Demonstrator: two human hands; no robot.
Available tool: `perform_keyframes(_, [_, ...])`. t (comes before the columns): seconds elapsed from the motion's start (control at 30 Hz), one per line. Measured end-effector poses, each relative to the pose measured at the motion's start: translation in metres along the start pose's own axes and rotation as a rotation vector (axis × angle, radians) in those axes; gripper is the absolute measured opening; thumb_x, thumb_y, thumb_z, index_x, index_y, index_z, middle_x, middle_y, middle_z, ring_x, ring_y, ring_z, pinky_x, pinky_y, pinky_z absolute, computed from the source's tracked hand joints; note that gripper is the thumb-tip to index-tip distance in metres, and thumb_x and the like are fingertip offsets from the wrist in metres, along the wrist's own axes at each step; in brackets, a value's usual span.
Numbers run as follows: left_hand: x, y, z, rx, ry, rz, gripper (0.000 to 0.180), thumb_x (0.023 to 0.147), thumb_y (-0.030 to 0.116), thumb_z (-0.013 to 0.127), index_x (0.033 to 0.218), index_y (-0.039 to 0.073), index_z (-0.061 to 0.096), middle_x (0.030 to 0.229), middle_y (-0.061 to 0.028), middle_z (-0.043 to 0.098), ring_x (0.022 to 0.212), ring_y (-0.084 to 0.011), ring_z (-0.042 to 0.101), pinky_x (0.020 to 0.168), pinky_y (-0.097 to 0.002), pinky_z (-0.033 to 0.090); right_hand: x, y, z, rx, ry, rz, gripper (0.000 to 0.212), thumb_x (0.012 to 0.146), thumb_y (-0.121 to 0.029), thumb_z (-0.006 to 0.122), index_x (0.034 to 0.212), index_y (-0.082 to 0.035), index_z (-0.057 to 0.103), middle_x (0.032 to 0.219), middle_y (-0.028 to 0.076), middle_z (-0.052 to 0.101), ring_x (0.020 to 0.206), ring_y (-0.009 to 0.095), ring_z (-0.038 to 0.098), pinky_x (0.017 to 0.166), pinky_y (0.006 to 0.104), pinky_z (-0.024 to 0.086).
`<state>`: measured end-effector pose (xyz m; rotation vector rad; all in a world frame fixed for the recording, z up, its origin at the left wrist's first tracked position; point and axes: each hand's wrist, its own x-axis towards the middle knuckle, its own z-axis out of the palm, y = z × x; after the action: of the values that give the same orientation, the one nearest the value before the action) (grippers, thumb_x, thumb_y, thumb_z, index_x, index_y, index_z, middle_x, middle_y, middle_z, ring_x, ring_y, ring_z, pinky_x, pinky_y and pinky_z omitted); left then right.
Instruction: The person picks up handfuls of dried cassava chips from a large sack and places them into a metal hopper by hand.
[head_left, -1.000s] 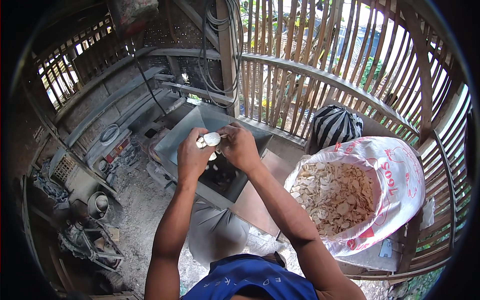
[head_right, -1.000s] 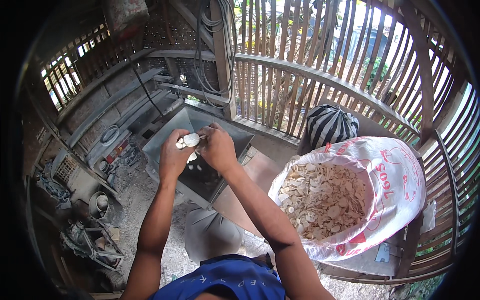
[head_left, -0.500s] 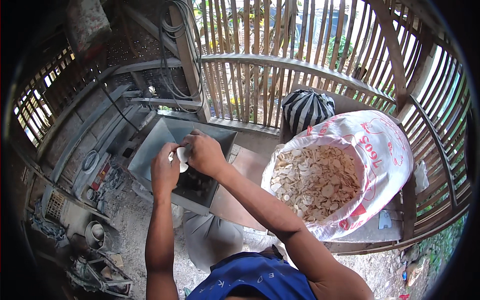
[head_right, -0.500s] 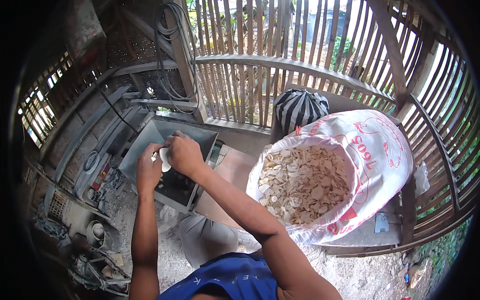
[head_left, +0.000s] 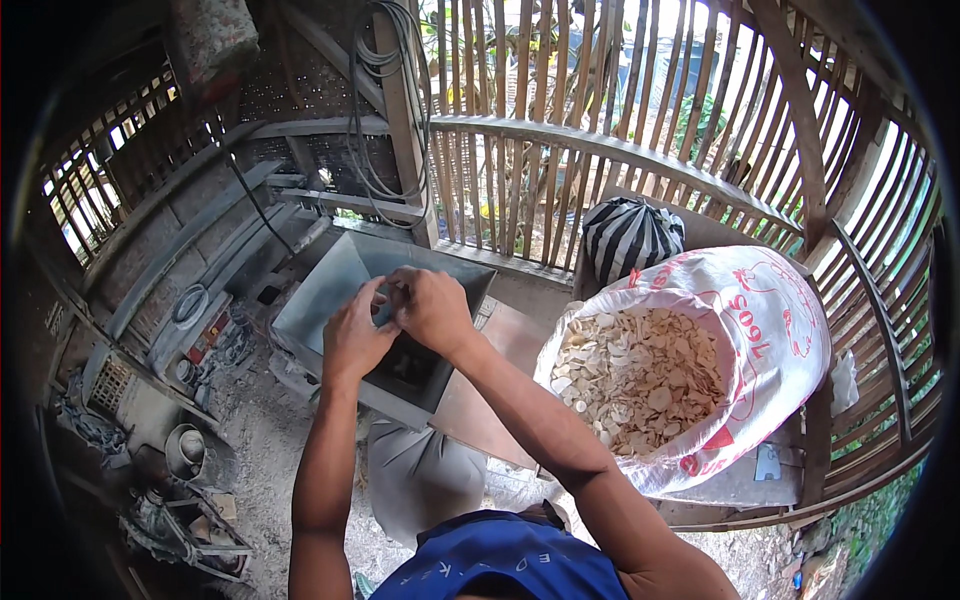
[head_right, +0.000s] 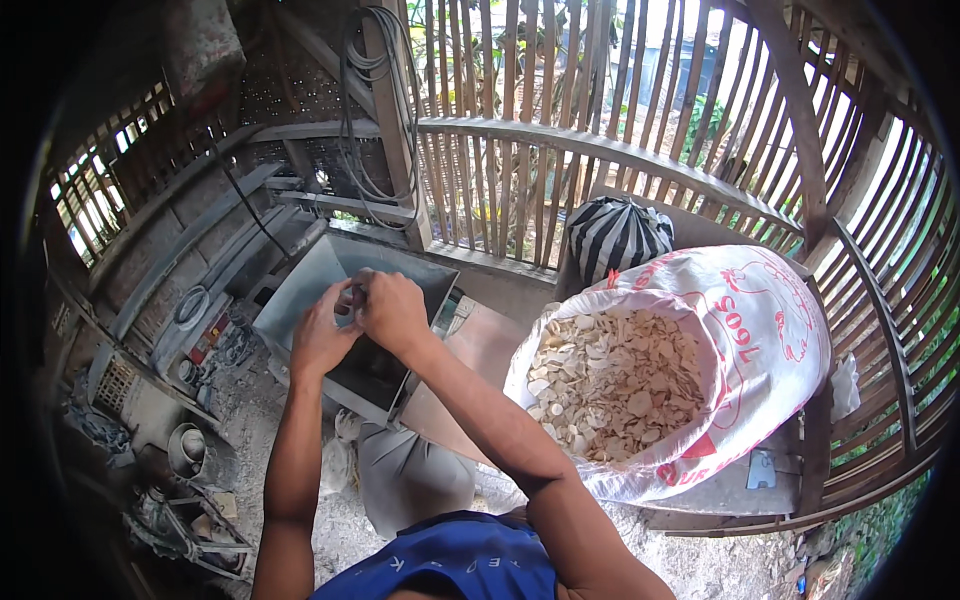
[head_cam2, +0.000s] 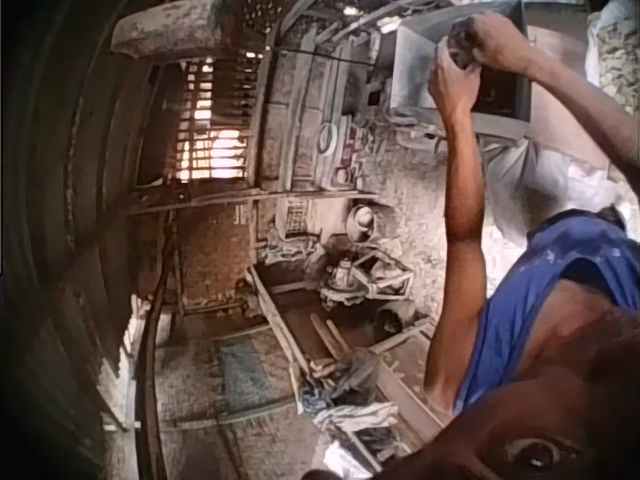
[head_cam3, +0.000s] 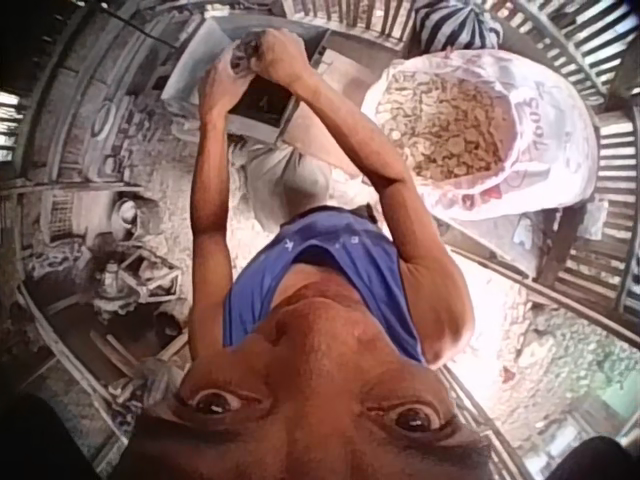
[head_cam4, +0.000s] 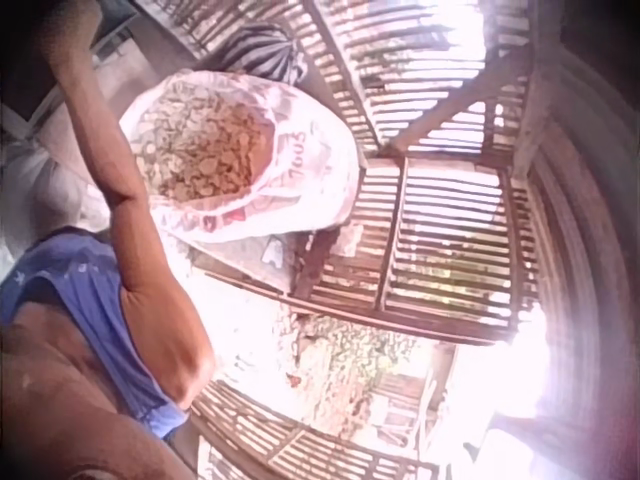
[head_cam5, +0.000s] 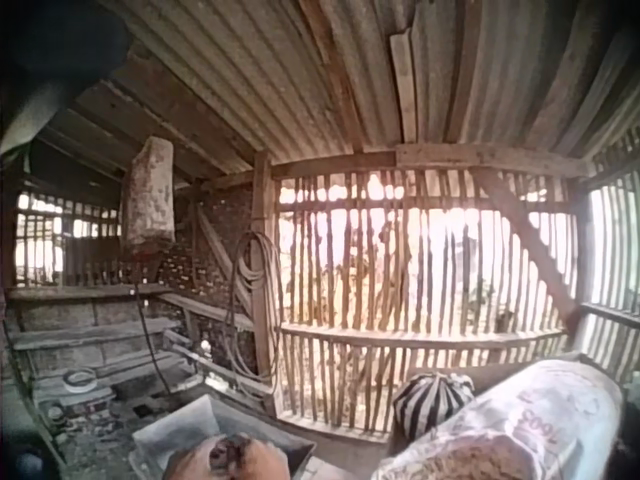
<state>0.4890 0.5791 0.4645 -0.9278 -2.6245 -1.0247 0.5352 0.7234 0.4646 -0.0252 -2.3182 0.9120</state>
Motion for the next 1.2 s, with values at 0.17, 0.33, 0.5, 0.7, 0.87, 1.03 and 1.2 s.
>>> perform_keyframes(0.17, [-0.002,0.006,-0.001,-0.03,0.08,0.155,0.037,0.082,0.015,0.074,0.116,0.003,0.068,0.107,-0.0111,0.073,0.099,-0.0254,0.07,0.084,-0.0365,0.053,-0.006,-0.005,-0.017,-0.022,0.109,-0.081,0.019,0.082,-0.01,0.066,0.099,-0.004,0.072,0.087,0.017,0.071,0.09,0.037,0.068,0.082,0.0452,0.053])
perform_keyframes(0.33, [-0.027,0.053,0.003,-0.563,0.33,0.072,0.017,0.089,0.002,0.066,0.105,-0.001,0.07,0.103,-0.0097,0.072,0.098,-0.0196,0.068,0.084,-0.0323,0.053,-0.045,0.012,-0.078,-0.082,0.381,-0.069,0.024,0.082,-0.009,0.071,0.106,-0.004,0.071,0.106,0.016,0.07,0.104,0.034,0.063,0.092,0.0402,0.048])
perform_keyframes(0.5, [-0.094,0.123,0.059,-0.918,0.236,0.418,0.018,0.09,0.002,0.064,0.105,-0.007,0.066,0.105,-0.0156,0.071,0.096,-0.0224,0.067,0.088,-0.032,0.053,-0.129,0.112,-0.137,-0.211,0.543,0.349,0.023,0.085,-0.016,0.07,0.106,-0.007,0.073,0.099,0.018,0.071,0.097,0.038,0.066,0.086,0.0423,0.051])
perform_keyframes(0.7, [-0.102,0.158,0.238,-0.809,-0.315,0.072,0.057,0.089,0.022,0.07,0.135,-0.006,0.051,0.134,-0.0248,0.058,0.124,-0.0357,0.056,0.106,-0.0417,0.044,-0.199,0.219,-0.209,-0.877,0.431,0.676,0.05,0.085,-0.034,0.07,0.121,0.001,0.066,0.113,0.024,0.069,0.11,0.039,0.064,0.097,0.0452,0.05])
perform_keyframes(0.87, [-0.085,0.138,0.326,-0.452,-0.248,-0.019,0.084,0.085,0.034,0.072,0.15,-0.005,0.035,0.149,-0.0286,0.042,0.141,-0.0406,0.039,0.117,-0.0431,0.031,-0.17,0.245,-0.251,-0.896,0.211,0.937,0.057,0.086,-0.045,0.067,0.125,-0.003,0.064,0.126,0.023,0.064,0.123,0.037,0.056,0.105,0.046,0.043])
perform_keyframes(1.03, [-0.086,0.173,0.255,-0.599,-0.379,0.021,0.074,0.086,0.03,0.071,0.145,-0.005,0.043,0.15,-0.0277,0.043,0.142,-0.0387,0.039,0.117,-0.0422,0.032,-0.187,0.275,-0.258,-0.917,0.23,0.881,0.059,0.088,-0.049,0.064,0.127,-0.004,0.063,0.126,0.02,0.065,0.123,0.038,0.057,0.108,0.0474,0.04])
perform_keyframes(1.2, [-0.078,0.185,0.086,-1.122,-0.456,0.193,0.054,0.088,0.018,0.069,0.133,-0.009,0.057,0.138,-0.0243,0.057,0.134,-0.0302,0.051,0.116,-0.0391,0.034,-0.198,0.224,-0.241,-0.726,0.194,0.721,0.062,0.089,-0.047,0.067,0.13,0.0,0.062,0.131,0.021,0.063,0.12,0.036,0.062,0.109,0.0419,0.041])
